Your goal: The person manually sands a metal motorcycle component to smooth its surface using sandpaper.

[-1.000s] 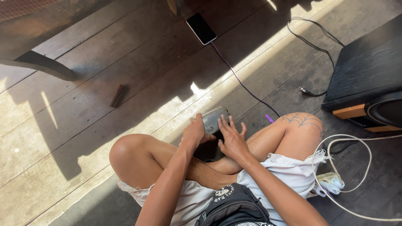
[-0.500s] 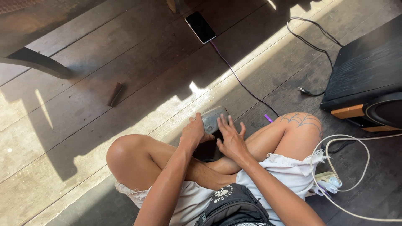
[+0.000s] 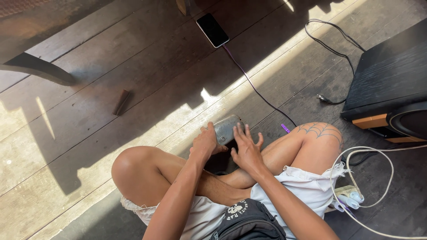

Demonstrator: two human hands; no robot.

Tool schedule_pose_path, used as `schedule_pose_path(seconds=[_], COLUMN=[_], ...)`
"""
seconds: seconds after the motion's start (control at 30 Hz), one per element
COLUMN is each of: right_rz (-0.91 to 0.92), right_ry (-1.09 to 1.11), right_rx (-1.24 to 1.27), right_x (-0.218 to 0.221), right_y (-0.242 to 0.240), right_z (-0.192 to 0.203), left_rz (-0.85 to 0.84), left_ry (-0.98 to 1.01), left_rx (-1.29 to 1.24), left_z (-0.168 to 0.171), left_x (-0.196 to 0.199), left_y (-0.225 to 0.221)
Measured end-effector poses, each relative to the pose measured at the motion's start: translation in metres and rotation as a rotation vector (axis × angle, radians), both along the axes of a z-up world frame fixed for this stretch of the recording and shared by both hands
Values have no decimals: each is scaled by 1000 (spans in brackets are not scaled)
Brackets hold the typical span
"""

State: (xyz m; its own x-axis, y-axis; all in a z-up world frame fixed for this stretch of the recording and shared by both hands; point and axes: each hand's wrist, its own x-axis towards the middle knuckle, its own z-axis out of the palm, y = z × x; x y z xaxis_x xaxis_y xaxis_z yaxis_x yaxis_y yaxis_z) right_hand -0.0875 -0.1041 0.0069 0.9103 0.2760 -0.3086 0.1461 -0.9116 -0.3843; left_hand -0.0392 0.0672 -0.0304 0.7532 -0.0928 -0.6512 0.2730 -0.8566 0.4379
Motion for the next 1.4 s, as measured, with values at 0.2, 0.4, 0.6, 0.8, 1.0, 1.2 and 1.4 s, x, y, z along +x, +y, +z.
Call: schedule_pose_path(seconds=[0.2,0.4,0.6,0.8,1.0,1.2,1.4], right_rz=[-16,25,20,-20,-19,64,233], right_ry=[18,12,0,33,29,-7,28], right_rx=[4,-5,-18,5,-2,-17,-70], right_x=[1,-2,-5,-2,4,10,29], right_y=[-1,2,2,2,3,2,-16], right_z=[-3,0,4,2,1,7,-1], left_rz=[-3,-1,28,37,45,40,35], left_ry=[-2,0,9,14,34,42,6], left_rx=[2,0,-27,-38,-38,-30,-20], left_z=[0,-6,-5,-5,-13,-10,82], left_x=[1,1,-3,-4,-2,-2,-3], left_y=[0,-1,-2,-3,-4,-3,5])
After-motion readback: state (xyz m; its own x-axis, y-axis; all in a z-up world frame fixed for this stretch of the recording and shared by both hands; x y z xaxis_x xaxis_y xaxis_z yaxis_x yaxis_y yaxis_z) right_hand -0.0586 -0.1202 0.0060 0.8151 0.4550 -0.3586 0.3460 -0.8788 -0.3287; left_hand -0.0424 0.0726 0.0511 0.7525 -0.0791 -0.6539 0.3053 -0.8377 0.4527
